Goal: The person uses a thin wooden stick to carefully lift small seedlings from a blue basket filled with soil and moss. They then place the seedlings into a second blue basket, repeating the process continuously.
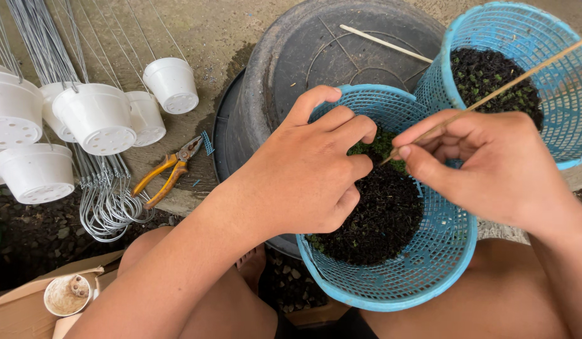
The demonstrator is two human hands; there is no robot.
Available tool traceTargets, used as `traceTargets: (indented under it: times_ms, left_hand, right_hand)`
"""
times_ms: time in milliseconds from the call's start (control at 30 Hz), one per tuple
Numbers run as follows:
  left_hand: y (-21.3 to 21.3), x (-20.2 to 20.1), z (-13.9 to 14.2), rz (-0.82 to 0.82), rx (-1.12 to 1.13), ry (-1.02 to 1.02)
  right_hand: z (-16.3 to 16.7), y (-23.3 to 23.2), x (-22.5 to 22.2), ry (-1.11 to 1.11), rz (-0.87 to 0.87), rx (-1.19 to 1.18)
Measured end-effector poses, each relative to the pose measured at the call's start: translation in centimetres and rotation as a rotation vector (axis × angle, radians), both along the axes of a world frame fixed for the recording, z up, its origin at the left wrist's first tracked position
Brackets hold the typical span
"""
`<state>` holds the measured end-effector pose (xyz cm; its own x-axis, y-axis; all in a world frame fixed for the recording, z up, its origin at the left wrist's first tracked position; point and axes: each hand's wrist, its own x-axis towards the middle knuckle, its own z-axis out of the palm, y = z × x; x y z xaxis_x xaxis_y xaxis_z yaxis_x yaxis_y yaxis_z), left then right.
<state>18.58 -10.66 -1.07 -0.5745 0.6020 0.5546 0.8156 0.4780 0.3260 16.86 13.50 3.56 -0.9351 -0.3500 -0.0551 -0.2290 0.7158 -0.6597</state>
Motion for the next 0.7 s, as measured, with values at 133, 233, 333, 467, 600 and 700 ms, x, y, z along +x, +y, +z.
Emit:
traceTargets:
  times_ms: [133, 233, 333, 467, 600, 700]
  left_hand:
    - [0.1, -0.1, 0.0, -0.001, 0.009, 0.002]
    - [0.1, -0.1, -0.1, -0.002, 0.016, -0.001]
    - [0.1, -0.2, -0.2, -0.005, 0.017, -0.006]
    - [0.2, -0.3, -0.2, -0.012, 0.025, -0.011]
    - [0.2, -0.1, -0.3, -0.011, 0.031, -0.009]
    - [0.2, -0.1, -0.3, -0.012, 0.031, -0.009]
  right_hand:
    - [-0.1, -0.6, 0.1, -0.064, -0.013, 0.029]
    - [-0.2, -0.7, 0.1, -0.091, -0.022, 0.033]
    - [-0.4, -0.6, -0.2, -0.093, -0.016, 0.043]
    - [-0.7, -0.5, -0.3, -0.129, -0.027, -0.006]
    - [-0.9, -0.2, -0.4, -0.166, -0.032, -0.024]
    - [-1.1, -0.1, -0.5, -0.201, -0.064, -0.034]
